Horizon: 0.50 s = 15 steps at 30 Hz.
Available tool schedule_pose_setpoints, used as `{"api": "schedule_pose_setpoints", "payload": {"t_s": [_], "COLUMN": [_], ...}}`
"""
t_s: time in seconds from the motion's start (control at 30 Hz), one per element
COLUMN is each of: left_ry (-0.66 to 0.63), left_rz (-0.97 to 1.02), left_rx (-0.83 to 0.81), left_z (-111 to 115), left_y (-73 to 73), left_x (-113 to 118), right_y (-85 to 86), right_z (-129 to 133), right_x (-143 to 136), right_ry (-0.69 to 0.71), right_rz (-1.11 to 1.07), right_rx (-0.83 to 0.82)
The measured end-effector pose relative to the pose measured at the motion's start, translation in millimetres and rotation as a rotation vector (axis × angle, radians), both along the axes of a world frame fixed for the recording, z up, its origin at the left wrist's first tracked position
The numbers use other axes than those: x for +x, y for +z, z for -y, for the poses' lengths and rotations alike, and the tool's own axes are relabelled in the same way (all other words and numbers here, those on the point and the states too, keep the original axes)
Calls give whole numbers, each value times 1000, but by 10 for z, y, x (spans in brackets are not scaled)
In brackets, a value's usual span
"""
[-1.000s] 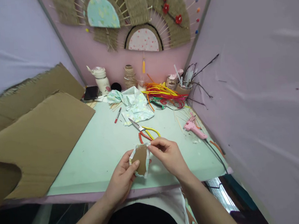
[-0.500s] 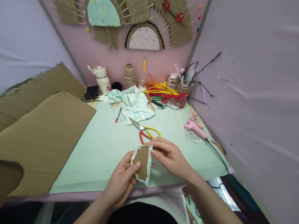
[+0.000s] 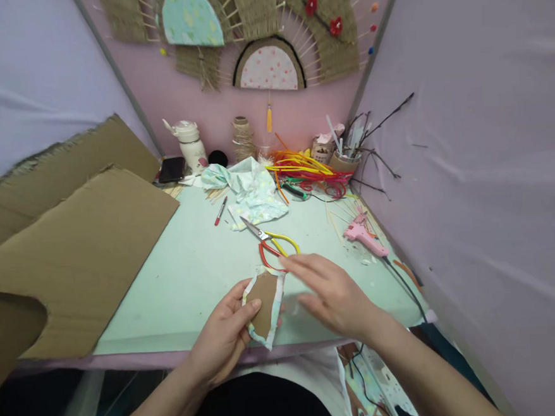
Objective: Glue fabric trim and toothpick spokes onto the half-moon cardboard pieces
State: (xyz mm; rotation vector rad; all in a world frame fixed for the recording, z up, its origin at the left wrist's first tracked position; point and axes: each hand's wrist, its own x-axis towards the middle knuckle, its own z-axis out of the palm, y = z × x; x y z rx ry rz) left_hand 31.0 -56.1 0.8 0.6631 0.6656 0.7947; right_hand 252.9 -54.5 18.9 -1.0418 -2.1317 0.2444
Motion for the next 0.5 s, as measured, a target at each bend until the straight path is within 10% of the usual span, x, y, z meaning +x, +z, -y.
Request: {"api": "schedule_pose_setpoints", "payload": {"t_s": [0.1, 0.23, 0.5], "left_ry": [-41, -88, -140], "left_rz": [-52, -65, -70], "left_rx": [45, 146, 144], "left_z": [-14, -3, 1], "left_y": [-21, -66, -41], "left_x": [4, -2, -26], "right_y": [-59, -115, 75], "right_z": [-60, -141, -57], "right_x": [56, -6, -84], "right_ry": [-72, 199, 333], "right_rz": [-463, -603, -353], "right_rx": [-407, -840, -712]}}
